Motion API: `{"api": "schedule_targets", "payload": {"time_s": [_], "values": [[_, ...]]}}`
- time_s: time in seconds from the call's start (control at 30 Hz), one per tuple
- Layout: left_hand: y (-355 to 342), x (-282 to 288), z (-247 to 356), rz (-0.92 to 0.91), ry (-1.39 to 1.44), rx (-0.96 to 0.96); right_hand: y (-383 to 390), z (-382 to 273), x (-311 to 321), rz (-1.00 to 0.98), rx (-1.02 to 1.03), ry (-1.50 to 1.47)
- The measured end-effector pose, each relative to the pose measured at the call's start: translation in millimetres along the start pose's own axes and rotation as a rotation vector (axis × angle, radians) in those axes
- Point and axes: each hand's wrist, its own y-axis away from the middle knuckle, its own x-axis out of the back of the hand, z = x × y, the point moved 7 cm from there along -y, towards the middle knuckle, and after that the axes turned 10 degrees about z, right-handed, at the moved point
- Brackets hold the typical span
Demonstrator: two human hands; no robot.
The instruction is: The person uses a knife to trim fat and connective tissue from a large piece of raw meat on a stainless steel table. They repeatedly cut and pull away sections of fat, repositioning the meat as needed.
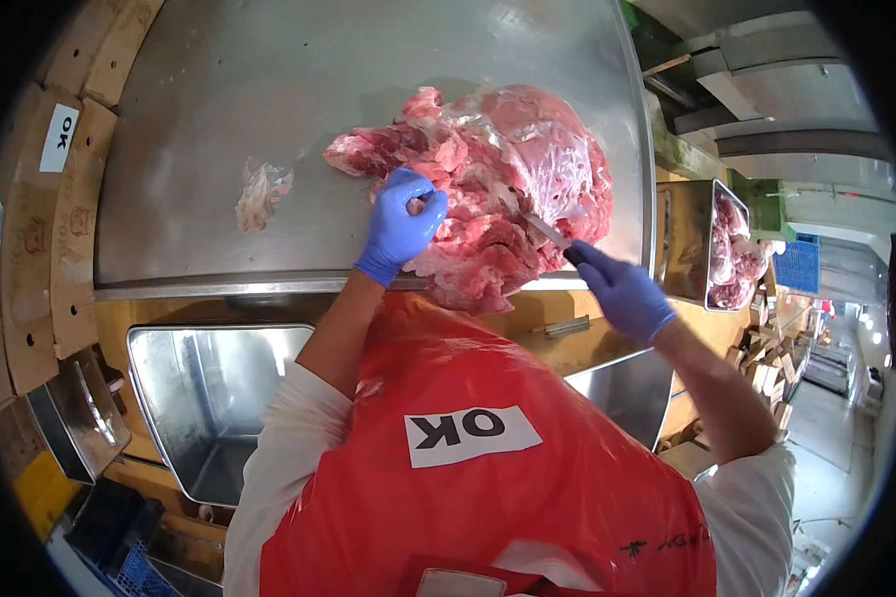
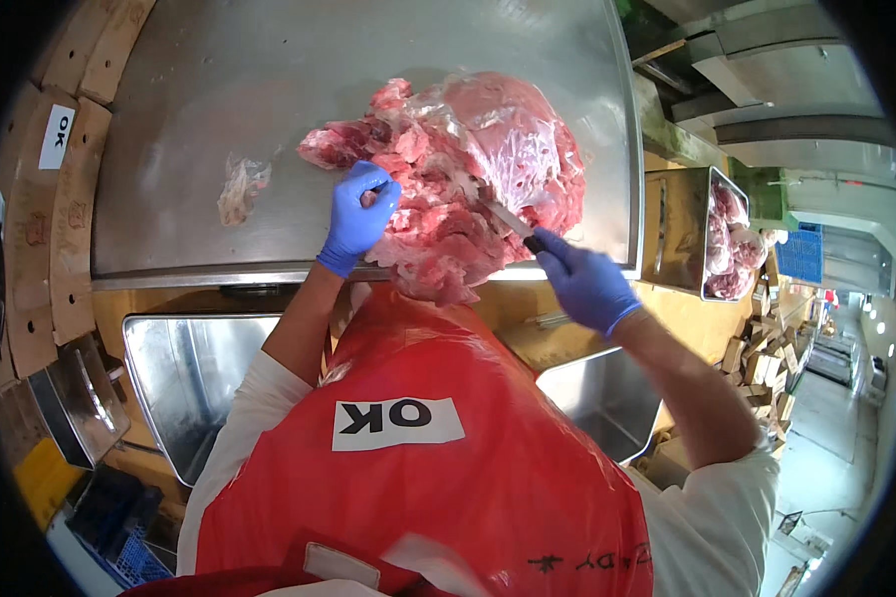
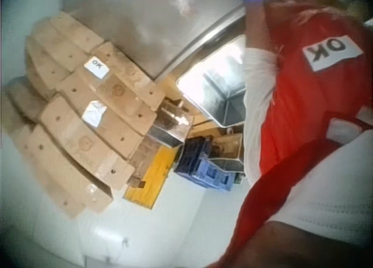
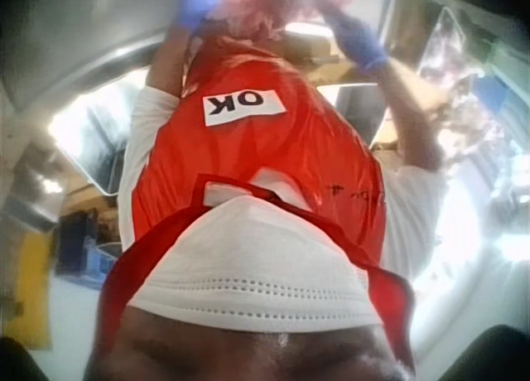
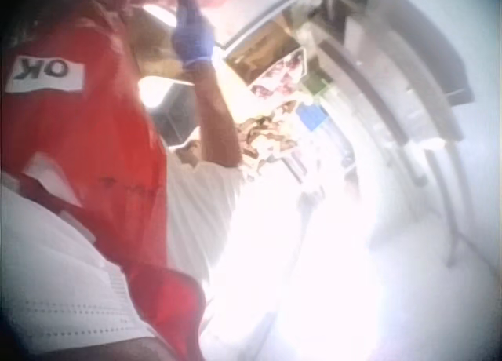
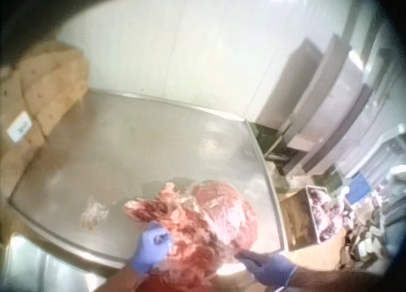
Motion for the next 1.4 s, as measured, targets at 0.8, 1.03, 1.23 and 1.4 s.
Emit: {"api": "schedule_targets", "payload": {"time_s": [0.8,1.03,1.23,1.4], "values": [[0,-1,-2,0.140,-0.107,0.095,27,58,-176,0.883,0.178,0.089],[-1,1,9,0.094,-0.224,0.032,31,55,-141,0.652,0.163,-0.193],[-4,-29,81,-0.134,-0.846,-0.299,60,61,-80,0.432,0.103,-0.143],[-17,-68,92,-0.199,-1.025,-0.453,80,21,-6,0.252,0.083,0.106]]}}
